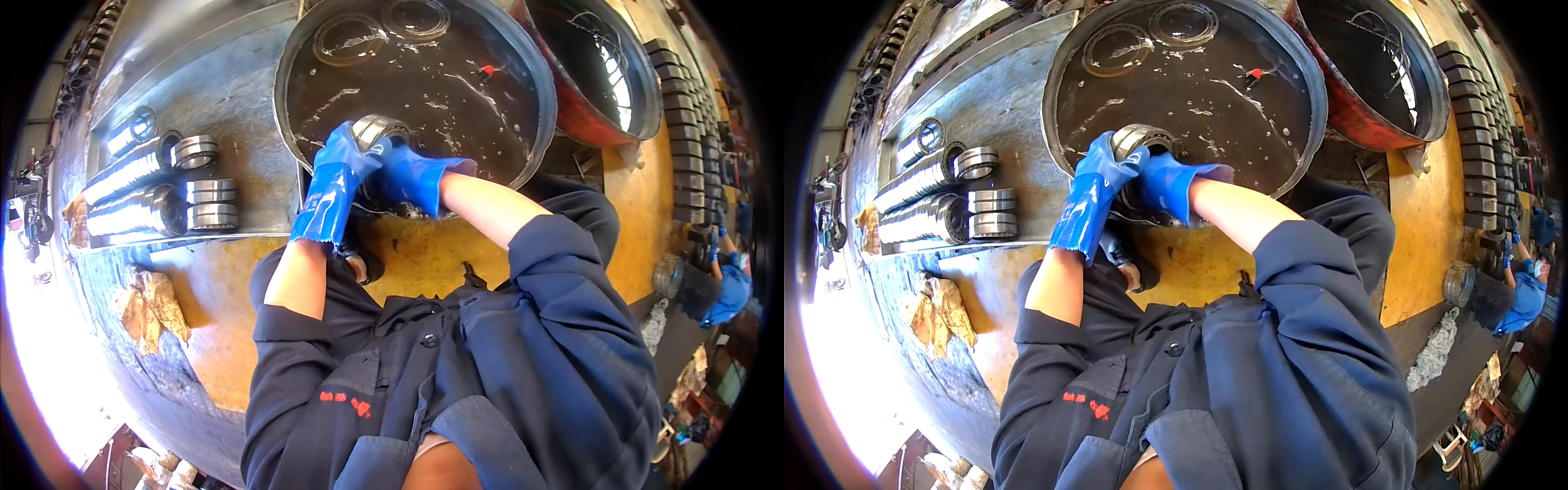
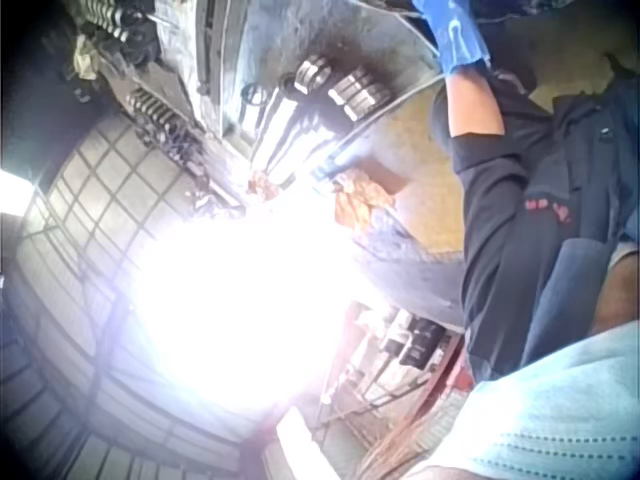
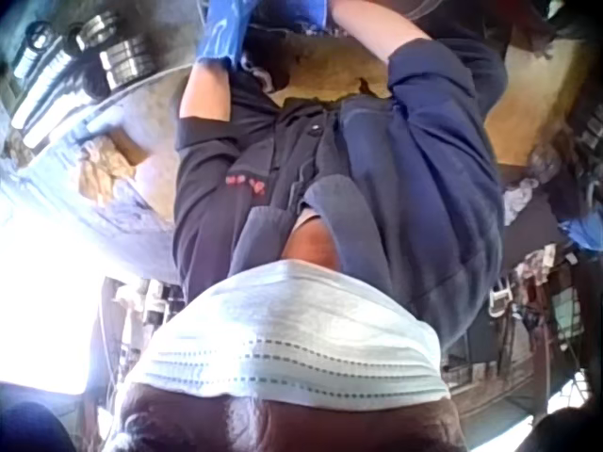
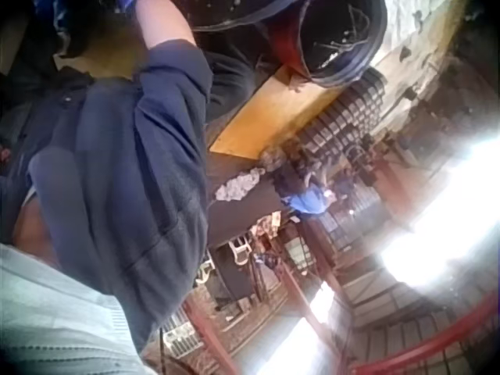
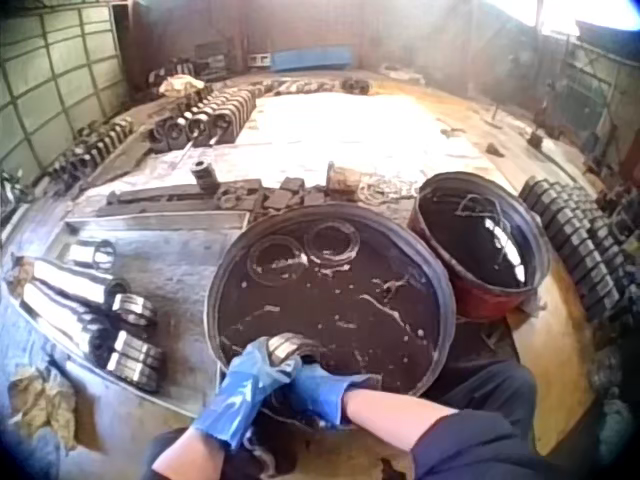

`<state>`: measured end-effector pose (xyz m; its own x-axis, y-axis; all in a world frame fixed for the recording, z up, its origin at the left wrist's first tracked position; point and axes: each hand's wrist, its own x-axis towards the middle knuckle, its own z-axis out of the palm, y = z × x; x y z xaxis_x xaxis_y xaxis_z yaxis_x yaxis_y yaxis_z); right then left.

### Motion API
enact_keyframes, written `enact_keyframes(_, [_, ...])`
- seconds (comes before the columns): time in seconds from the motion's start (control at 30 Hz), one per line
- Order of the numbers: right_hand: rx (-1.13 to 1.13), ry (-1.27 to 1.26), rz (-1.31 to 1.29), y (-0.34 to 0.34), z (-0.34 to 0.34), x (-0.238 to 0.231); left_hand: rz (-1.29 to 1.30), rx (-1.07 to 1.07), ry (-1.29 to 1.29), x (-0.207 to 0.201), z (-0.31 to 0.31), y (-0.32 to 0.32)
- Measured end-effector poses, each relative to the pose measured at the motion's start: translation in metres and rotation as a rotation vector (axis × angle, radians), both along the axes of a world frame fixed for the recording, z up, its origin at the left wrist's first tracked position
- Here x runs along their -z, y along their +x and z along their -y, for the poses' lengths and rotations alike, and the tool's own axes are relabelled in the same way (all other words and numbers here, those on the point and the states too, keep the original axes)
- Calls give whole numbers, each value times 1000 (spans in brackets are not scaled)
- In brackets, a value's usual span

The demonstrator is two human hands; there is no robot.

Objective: The person cleans metal bearings by immersing them in a basin of liquid and scrubbing them with a brush.

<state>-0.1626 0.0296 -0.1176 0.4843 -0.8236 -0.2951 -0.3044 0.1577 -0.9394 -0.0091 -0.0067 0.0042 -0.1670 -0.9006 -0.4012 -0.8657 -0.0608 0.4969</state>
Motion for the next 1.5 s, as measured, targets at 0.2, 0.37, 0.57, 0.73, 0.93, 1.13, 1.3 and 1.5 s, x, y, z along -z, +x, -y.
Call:
enact_keyframes(0.2, [-118, 169, 16, -3, 5, -58, -39, -46, 31, -22, -5, 10])
enact_keyframes(0.37, [247, -292, -355, 39, -14, -74, 28, -26, -10, -5, -3, 14])
enact_keyframes(0.57, [-104, 20, -118, 2, 4, -21, 13, 9, -7, -10, -1, -2])
enact_keyframes(0.73, [-10, 449, 98, -3, 7, -66, 61, -26, 1, -13, -2, 13])
enact_keyframes(0.93, [229, 289, 746, 34, -14, -67, 11, -34, -56, -2, -2, 12])
enact_keyframes(1.13, [-302, -100, -580, 11, 3, -46, 21, -13, -33, -11, -3, 5])
enact_keyframes(1.3, [21, 411, 280, 4, 0, -68, -3, -44, 7, -11, -4, 21])
enact_keyframes(1.5, [305, -112, 178, 33, -4, 0, 52, 6, 15, -8, 1, 3])
